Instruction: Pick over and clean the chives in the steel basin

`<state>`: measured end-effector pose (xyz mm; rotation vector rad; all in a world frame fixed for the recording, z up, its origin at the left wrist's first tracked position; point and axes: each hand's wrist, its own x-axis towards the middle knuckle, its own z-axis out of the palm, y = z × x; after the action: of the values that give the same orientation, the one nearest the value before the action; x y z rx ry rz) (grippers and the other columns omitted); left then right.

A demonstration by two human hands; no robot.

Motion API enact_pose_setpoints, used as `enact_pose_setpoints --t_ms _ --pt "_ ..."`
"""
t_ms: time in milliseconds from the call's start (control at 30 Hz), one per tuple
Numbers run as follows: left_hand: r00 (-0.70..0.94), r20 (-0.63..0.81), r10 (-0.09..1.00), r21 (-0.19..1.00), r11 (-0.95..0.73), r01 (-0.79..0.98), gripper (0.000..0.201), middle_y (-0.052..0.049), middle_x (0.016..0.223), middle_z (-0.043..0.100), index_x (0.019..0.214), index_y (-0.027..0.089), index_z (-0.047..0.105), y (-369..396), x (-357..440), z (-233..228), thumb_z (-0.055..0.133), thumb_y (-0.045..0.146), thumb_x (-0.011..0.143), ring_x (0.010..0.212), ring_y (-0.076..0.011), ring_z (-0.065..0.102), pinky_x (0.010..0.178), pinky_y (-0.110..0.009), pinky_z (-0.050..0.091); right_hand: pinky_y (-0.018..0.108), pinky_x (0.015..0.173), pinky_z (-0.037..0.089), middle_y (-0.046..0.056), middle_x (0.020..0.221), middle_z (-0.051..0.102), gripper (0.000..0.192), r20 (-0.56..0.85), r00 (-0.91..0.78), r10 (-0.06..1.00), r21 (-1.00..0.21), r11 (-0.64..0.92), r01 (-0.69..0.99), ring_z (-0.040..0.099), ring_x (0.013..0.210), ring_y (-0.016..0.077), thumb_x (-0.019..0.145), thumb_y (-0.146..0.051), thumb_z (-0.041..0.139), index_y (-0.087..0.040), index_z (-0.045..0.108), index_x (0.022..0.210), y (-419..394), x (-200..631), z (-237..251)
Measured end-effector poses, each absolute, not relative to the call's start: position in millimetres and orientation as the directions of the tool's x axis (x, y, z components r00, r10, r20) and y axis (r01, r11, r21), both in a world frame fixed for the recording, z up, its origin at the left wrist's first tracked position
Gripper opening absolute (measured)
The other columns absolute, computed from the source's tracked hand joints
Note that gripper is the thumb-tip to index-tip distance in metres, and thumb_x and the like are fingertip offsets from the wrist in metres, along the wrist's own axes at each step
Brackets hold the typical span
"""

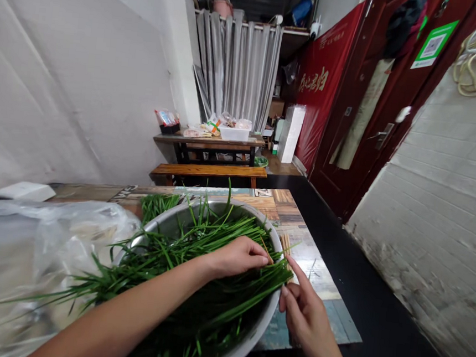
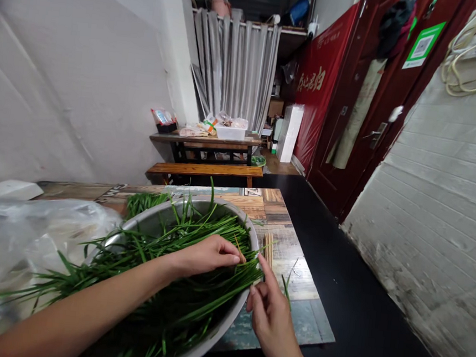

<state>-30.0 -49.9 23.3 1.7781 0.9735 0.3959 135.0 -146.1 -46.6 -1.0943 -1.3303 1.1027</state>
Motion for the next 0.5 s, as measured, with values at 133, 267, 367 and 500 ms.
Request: enact_pose_setpoints --t_ms 133,267,367,500 --pt "0.441 0.003 0.897 0.757 -0.291 0.586 0.026 -0.004 0.087 0.070 0.090 0.015 0.070 -31 -45 28 0.053 0.026 0.074 0.079 -0.0164 0.061 0.074 -0.024 0.044 0.017 0.029 0.028 -0.005 0.060 0.048 0.059 0.129 -0.036 0.991 -0.992 0.129 -0.007 0.032 0.033 0.0063 0.089 -0.037 0.043 -0.019 0.020 0.140 -147 134 -45" --pt "0.324 0.143 0.935 0.587 -0.343 0.733 0.023 -0.004 0.091 0.070 0.087 0.017 0.071 -11 -61 17 0.054 0.024 0.073 0.084 -0.0167 0.061 0.079 -0.024 0.042 0.016 0.027 0.025 -0.004 0.060 0.050 0.060 0.127 -0.033 0.991 -0.991 0.126 -0.040 0.032 0.031 0.0055 0.088 -0.038 0.043 -0.020 0.019 0.140 -146 133 -49" --pt "0.340 0.118 0.933 0.510 -0.350 0.785 0.021 -0.004 0.086 0.070 0.085 0.017 0.071 -4 -65 3 0.055 0.024 0.073 0.080 -0.0165 0.062 0.075 -0.024 0.043 0.015 0.026 0.023 -0.005 0.057 0.049 0.060 0.129 0.003 0.992 -0.991 0.129 -0.045 0.031 0.031 0.0053 0.087 -0.039 0.044 -0.021 0.021 0.139 -144 132 -53" --pt "0.353 0.136 0.926 0.478 -0.373 0.795 0.023 -0.005 0.089 0.069 0.088 0.017 0.071 1 -60 -11 0.052 0.025 0.077 0.082 -0.0167 0.061 0.077 -0.024 0.042 0.015 0.027 0.024 -0.005 0.056 0.049 0.061 0.130 0.010 0.992 -0.991 0.130 -0.031 0.030 0.031 0.0057 0.086 -0.041 0.044 -0.021 0.022 0.139 -144 131 -55"
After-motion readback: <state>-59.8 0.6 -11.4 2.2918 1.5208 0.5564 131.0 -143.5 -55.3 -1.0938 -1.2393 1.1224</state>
